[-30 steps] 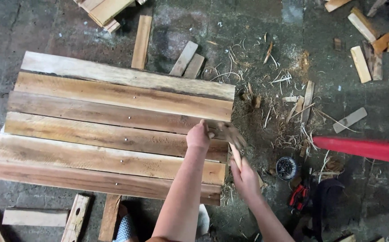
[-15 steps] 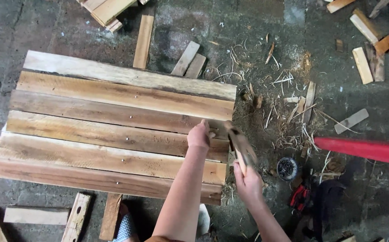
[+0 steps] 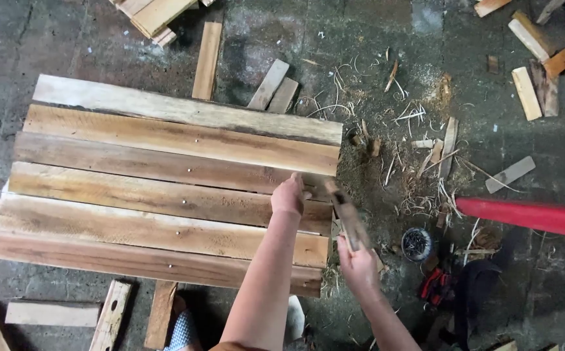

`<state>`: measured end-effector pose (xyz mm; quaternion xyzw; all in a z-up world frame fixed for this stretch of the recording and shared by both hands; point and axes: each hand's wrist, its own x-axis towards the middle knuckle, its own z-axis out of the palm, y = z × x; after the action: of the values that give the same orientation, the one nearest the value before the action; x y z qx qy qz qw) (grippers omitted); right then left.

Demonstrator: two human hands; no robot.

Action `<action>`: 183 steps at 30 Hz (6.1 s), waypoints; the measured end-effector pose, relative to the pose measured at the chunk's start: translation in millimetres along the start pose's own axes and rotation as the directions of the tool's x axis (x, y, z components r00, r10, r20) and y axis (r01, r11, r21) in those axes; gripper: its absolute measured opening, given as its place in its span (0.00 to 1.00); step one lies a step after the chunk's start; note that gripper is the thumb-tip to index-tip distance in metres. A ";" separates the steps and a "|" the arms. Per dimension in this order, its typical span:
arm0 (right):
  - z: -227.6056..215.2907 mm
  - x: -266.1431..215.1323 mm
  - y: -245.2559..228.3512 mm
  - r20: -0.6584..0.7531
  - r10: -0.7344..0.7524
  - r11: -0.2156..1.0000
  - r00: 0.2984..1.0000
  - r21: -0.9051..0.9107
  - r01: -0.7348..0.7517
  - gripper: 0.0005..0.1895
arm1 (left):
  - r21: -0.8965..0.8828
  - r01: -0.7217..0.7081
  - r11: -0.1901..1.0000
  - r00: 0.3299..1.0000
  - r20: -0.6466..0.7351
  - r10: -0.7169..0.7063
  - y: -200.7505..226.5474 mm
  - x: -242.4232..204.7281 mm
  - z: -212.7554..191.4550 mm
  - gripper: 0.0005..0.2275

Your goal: Joining wooden planks together by hammering nails into them to create a flat wooden surface.

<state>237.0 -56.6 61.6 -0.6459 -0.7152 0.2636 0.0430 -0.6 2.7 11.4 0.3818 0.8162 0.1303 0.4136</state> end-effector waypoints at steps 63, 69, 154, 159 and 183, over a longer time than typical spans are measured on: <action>-13.9 -1.3 41.5 0.031 0.069 0.960 0.997 0.268 -0.075 0.16 | -0.146 -0.030 0.989 0.999 -0.025 0.026 0.5 -14.2 -13.6 0.10; 46.4 -14.5 137.6 -0.054 0.217 0.976 0.975 0.003 -0.217 0.20 | -0.041 -0.225 0.973 0.952 -0.222 0.211 -25.9 -43.7 5.6 0.19; 74.1 -17.9 74.6 0.300 0.316 0.633 0.900 0.640 -0.435 0.23 | -0.979 0.105 -0.175 0.667 0.200 -0.718 -143.0 -246.5 102.3 0.09; 83.0 -16.7 80.1 0.343 0.292 0.643 0.893 0.620 -0.449 0.21 | -0.954 0.264 -0.142 0.678 0.288 -0.676 -149.1 -241.8 104.9 0.16; 108.0 11.4 81.8 0.294 0.041 0.781 0.955 0.586 -0.214 0.26 | 0.344 0.030 0.938 0.984 -0.175 0.033 2.1 -138.8 29.8 0.37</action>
<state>265.4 -78.4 -69.5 -0.6032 -0.5444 0.5670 0.1355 74.4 -100.5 73.8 0.4358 0.8597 0.0190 0.2656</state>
